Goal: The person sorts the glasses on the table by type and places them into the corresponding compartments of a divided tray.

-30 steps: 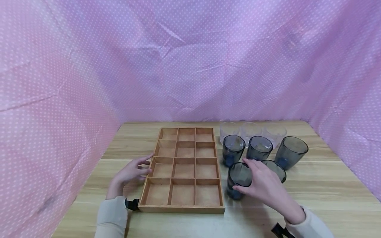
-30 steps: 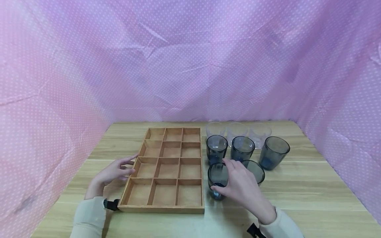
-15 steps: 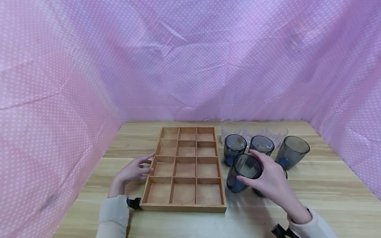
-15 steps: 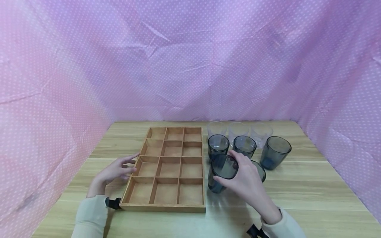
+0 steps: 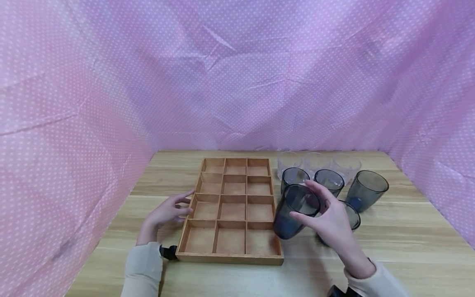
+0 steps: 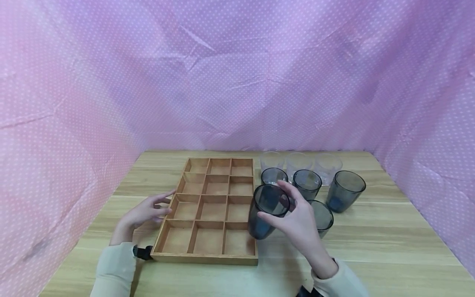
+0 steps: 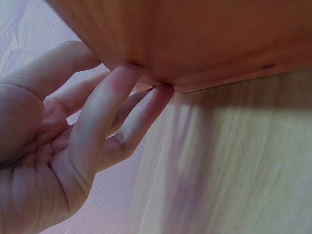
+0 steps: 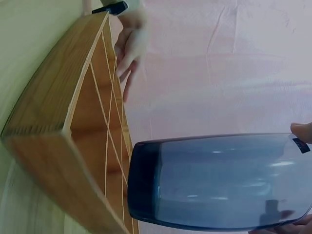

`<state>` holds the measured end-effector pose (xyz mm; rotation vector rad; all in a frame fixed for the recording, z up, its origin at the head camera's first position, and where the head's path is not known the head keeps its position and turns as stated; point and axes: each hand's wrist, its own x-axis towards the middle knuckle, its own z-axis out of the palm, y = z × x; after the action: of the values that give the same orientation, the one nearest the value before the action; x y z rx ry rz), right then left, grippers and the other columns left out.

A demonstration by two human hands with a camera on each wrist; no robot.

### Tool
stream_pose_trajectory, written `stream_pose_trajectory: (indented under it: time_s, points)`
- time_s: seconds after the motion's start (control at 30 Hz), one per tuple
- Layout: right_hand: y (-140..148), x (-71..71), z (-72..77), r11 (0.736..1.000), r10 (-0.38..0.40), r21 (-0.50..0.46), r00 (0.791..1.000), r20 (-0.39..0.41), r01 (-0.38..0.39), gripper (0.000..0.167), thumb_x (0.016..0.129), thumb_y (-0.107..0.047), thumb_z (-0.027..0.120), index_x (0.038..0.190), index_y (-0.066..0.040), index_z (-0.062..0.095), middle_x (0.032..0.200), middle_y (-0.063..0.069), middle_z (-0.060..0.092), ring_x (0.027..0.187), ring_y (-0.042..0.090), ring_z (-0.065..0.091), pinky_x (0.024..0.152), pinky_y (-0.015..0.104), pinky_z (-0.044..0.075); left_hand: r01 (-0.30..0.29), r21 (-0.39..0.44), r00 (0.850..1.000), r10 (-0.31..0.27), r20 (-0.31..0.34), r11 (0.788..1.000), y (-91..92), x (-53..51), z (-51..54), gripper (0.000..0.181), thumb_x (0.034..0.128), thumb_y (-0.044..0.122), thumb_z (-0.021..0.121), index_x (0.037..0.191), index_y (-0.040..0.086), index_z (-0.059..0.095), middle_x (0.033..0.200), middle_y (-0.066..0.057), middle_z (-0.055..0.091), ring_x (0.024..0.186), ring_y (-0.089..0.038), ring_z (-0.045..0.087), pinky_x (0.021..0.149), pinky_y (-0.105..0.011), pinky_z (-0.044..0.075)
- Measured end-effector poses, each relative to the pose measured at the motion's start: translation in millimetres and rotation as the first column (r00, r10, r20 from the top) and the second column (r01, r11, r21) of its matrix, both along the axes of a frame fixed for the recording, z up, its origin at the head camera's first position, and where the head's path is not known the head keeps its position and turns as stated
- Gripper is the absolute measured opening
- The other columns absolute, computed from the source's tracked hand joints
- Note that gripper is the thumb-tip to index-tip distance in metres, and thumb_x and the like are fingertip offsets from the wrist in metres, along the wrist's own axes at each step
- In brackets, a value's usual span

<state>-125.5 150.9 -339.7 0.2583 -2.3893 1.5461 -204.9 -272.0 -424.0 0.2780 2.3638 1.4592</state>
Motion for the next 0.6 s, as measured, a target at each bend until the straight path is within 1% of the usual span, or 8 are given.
stream_pose_trajectory:
  time_s: [0.1, 0.17, 0.27, 0.33, 0.43, 0.5, 0.6]
  points:
    - [-9.5, -0.1, 2.0, 0.995, 0.056, -0.08, 0.998, 0.008, -0.055, 0.074, 0.068, -0.002, 0.086, 0.134, -0.001, 0.052, 0.134, 0.016, 0.057, 0.103, -0.013, 0.056, 0.089, 0.003, 0.045, -0.01, 0.006, 1.0, 0.01, 0.003, 1.0, -1.0, -0.3, -0.8, 0.07, 0.0941, 0.012, 0.063, 0.154, 0.011, 0.026, 0.145, -0.036, 0.033, 0.099, -0.021, 0.06, 0.072, -0.03, 0.058]
    - [-15.6, 0.2, 2.5, 0.993, 0.072, -0.092, 0.997, 0.025, -0.07, 0.074, 0.069, -0.004, 0.086, 0.135, -0.003, 0.052, 0.135, 0.015, 0.057, 0.104, -0.012, 0.057, 0.088, 0.004, 0.046, -0.001, 0.004, 1.0, 0.001, -0.004, 1.0, -1.5, -0.7, -1.2, 0.07, 0.0943, 0.012, 0.062, 0.154, 0.01, 0.025, 0.145, -0.036, 0.033, 0.1, -0.022, 0.06, 0.072, -0.03, 0.058]
    - [-25.4, -0.4, 2.5, 0.996, 0.07, -0.051, 0.996, 0.056, -0.067, 0.075, 0.069, -0.012, 0.088, 0.136, -0.009, 0.052, 0.137, 0.01, 0.057, 0.109, -0.012, 0.053, 0.088, 0.004, 0.044, 0.006, -0.003, 1.0, -0.006, -0.013, 1.0, -1.6, -0.8, -1.8, 0.07, 0.0942, 0.013, 0.063, 0.154, 0.008, 0.025, 0.143, -0.037, 0.034, 0.099, -0.021, 0.061, 0.071, -0.029, 0.058]
    - [-32.6, -2.5, 2.6, 0.998, 0.065, -0.012, 0.995, 0.069, -0.065, 0.077, 0.068, -0.017, 0.089, 0.136, -0.012, 0.053, 0.136, 0.008, 0.058, 0.112, -0.006, 0.053, 0.088, 0.005, 0.043, 0.005, -0.004, 1.0, -0.006, -0.015, 1.0, -1.8, -0.5, -2.3, 0.07, 0.0943, 0.012, 0.063, 0.153, 0.008, 0.025, 0.142, -0.037, 0.034, 0.097, -0.02, 0.06, 0.069, -0.029, 0.057]
    - [-44.6, -8.6, 3.2, 0.996, 0.084, 0.013, 0.994, 0.074, -0.085, 0.078, 0.068, -0.02, 0.089, 0.136, -0.012, 0.053, 0.134, 0.007, 0.059, 0.118, 0.009, 0.054, 0.091, 0.012, 0.045, -0.008, 0.0, 1.0, 0.008, -0.007, 1.0, -2.1, 0.2, -2.9, 0.069, 0.0941, 0.011, 0.062, 0.153, 0.01, 0.027, 0.143, -0.035, 0.035, 0.096, -0.019, 0.06, 0.069, -0.029, 0.057]
    - [-53.1, -14.4, 4.2, 0.995, 0.1, 0.011, 0.992, 0.077, -0.101, 0.078, 0.068, -0.02, 0.089, 0.136, -0.011, 0.053, 0.133, 0.007, 0.06, 0.118, 0.017, 0.056, 0.092, 0.017, 0.047, -0.014, 0.004, 1.0, 0.014, -0.001, 1.0, -2.4, 0.3, -2.8, 0.069, 0.094, 0.011, 0.062, 0.154, 0.012, 0.027, 0.144, -0.034, 0.035, 0.097, -0.02, 0.06, 0.07, -0.028, 0.057]
    - [-65.9, -24.1, 5.9, 0.993, 0.115, 0.005, 0.99, 0.085, -0.116, 0.078, 0.069, -0.022, 0.089, 0.137, -0.012, 0.052, 0.134, 0.007, 0.058, 0.117, 0.021, 0.057, 0.092, 0.026, 0.049, -0.014, 0.014, 1.0, 0.014, 0.008, 1.0, -2.5, -0.6, -2.4, 0.07, 0.0937, 0.011, 0.063, 0.154, 0.013, 0.027, 0.146, -0.033, 0.034, 0.099, -0.021, 0.06, 0.071, -0.028, 0.057]
